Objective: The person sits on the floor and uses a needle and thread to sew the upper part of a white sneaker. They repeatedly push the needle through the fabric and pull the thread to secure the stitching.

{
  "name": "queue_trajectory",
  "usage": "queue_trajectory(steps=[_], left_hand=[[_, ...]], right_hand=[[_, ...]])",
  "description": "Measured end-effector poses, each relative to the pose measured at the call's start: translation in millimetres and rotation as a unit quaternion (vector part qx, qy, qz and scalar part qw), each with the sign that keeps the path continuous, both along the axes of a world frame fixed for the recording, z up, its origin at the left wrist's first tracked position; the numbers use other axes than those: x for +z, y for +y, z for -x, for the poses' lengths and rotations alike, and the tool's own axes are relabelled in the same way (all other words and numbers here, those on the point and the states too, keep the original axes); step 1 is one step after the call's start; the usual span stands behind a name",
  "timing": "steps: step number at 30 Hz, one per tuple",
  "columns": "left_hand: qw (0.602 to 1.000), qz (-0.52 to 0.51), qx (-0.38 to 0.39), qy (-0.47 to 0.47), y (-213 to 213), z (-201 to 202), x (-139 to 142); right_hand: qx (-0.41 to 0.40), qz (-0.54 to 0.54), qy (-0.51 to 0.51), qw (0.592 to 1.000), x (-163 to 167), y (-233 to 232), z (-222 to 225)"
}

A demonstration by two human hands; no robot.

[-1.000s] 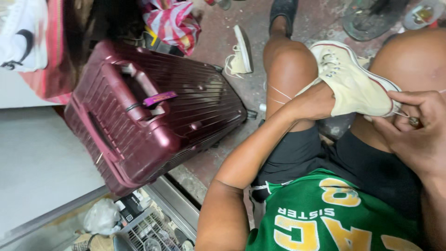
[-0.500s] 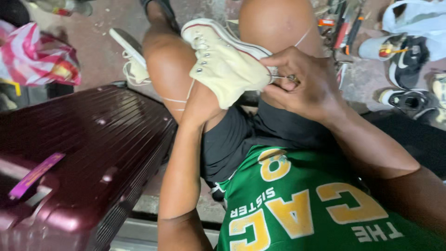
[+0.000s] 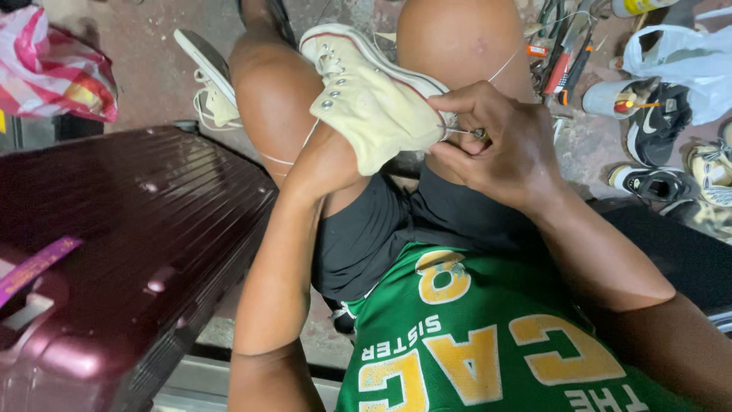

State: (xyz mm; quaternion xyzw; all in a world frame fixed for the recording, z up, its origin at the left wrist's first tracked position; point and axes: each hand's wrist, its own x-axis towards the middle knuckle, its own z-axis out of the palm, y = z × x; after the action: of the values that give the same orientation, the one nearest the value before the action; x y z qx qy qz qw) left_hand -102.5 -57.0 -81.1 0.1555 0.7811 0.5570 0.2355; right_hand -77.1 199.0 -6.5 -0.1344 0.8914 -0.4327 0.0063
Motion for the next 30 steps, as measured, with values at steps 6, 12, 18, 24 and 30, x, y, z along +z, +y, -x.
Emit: queue_trajectory(steps=[6,12,18,24,30], left_hand=[[1.0,0.005,0.003,-0.01,-4.2,-5.5,-0.1],[0.999,-0.001,-0.02,-0.031,-6.3,0.7,-6.9],[0.998,-0.003,0.012,-0.056,8.2,-10.3,-1.7],[0.988,-0.068,0.084,-0.107,9.7,-25.1,3.5],[0.986,0.077,0.023,0.145,5.6,-27.4,0.9]], right_hand=[[-0.005,-0.01,-0.028,1.0,-0.6,4.0,-4.9],[0.003,-0.008,-0.042,0.999,-2.3,0.9,-6.0],[0.09,-0.177,-0.054,0.979,29.7,24.3,-12.5],[0.172,-0.278,-0.034,0.944,65.0,32.2,-2.0],[0.068,-0.148,0.083,0.983,20.8,10.0,-4.5]])
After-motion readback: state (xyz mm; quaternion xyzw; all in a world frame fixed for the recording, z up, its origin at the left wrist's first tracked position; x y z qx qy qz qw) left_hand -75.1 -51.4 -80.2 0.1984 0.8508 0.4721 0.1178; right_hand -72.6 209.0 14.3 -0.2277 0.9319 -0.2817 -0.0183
